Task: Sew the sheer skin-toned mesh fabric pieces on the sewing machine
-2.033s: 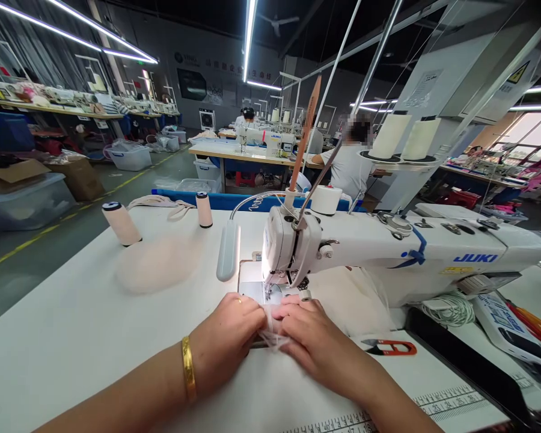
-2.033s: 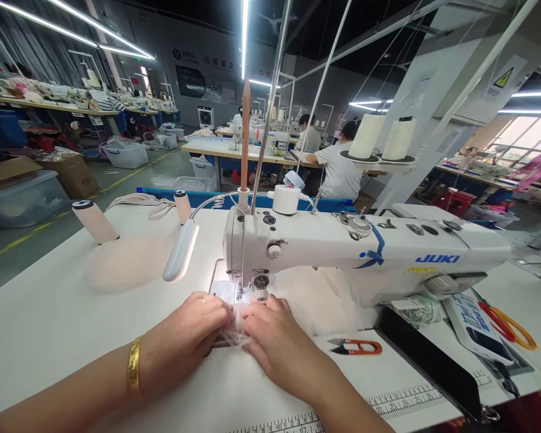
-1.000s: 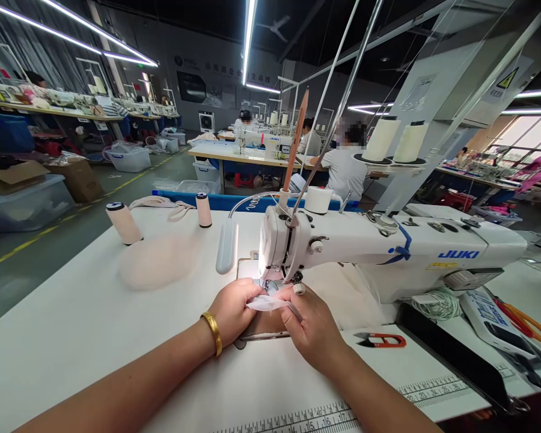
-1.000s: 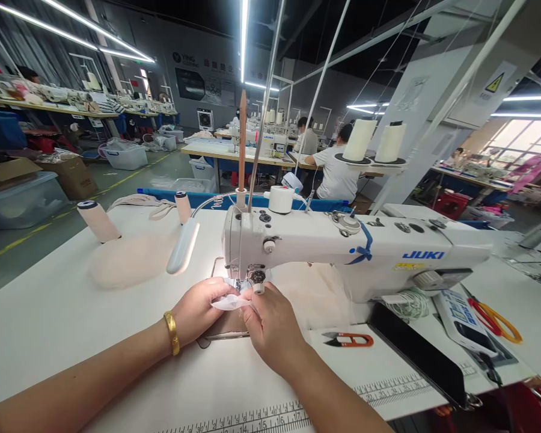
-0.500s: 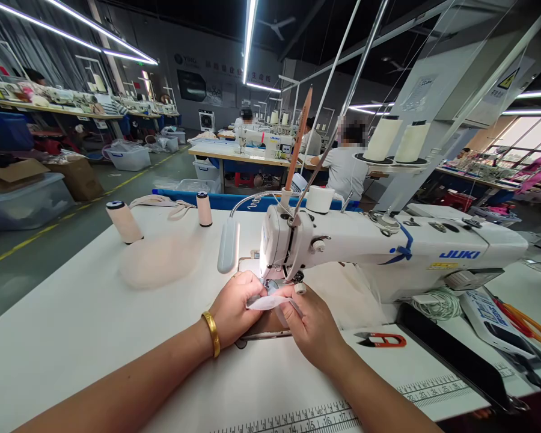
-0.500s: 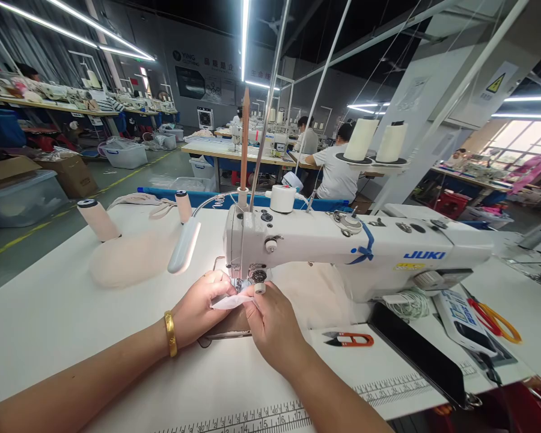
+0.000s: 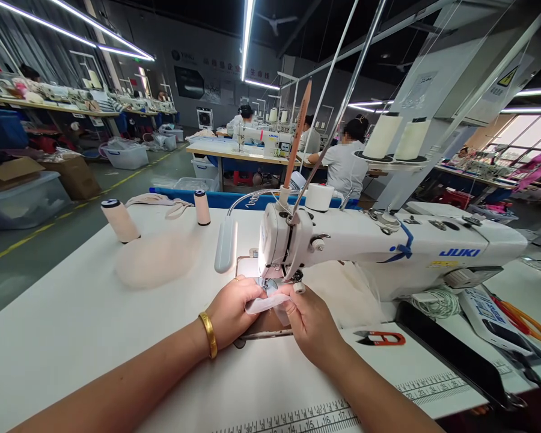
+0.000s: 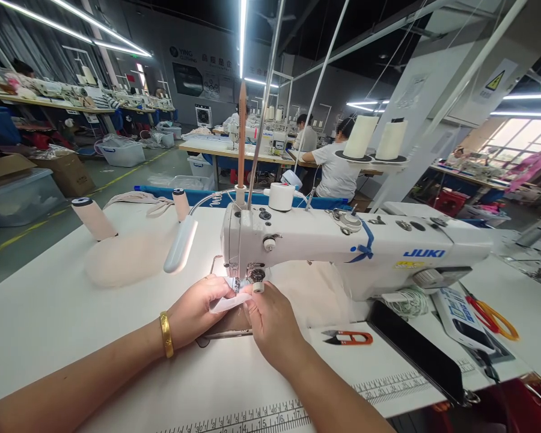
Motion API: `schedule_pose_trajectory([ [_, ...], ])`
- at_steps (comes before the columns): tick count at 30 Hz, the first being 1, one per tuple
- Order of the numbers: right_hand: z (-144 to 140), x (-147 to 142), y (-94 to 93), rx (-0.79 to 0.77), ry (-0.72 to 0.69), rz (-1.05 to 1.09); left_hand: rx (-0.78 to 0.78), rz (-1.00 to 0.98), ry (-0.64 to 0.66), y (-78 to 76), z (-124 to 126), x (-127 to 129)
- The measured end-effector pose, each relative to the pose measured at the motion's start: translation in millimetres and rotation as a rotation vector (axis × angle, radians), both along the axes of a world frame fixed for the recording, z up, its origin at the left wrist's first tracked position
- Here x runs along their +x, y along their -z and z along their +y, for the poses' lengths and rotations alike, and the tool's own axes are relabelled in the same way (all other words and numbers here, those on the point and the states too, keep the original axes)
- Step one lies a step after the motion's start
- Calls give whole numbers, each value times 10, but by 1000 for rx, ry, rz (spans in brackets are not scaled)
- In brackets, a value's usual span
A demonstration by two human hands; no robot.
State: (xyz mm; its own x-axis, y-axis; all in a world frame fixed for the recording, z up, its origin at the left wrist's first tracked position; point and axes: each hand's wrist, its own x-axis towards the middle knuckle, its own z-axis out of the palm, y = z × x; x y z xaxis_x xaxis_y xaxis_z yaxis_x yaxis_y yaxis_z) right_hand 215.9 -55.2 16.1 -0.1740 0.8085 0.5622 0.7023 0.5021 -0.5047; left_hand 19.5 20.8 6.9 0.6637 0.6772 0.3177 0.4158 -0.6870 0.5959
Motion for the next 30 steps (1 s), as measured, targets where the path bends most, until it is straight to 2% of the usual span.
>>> schedule_pose_trajectory([
  [5,0,26,-7,-45,-22,-76,111,68,52,17,-4,-16],
  [11,-32,166,-125,-129,-275,-243,327,82,123,18,-114,-90],
  [14,-46,217,-181,-167,-304,-195,345,101,148,1,-182,-144],
  [17,-47,217,-204,-161,-337,-236,354,83,155,29,-215,-166],
  [22,-60,209,-194,-192,-249,-430,389,43,138,102,-237,-151],
  [30,-117,176,-154,-207,-203,-503,329,97,201,-87,-281,-188],
])
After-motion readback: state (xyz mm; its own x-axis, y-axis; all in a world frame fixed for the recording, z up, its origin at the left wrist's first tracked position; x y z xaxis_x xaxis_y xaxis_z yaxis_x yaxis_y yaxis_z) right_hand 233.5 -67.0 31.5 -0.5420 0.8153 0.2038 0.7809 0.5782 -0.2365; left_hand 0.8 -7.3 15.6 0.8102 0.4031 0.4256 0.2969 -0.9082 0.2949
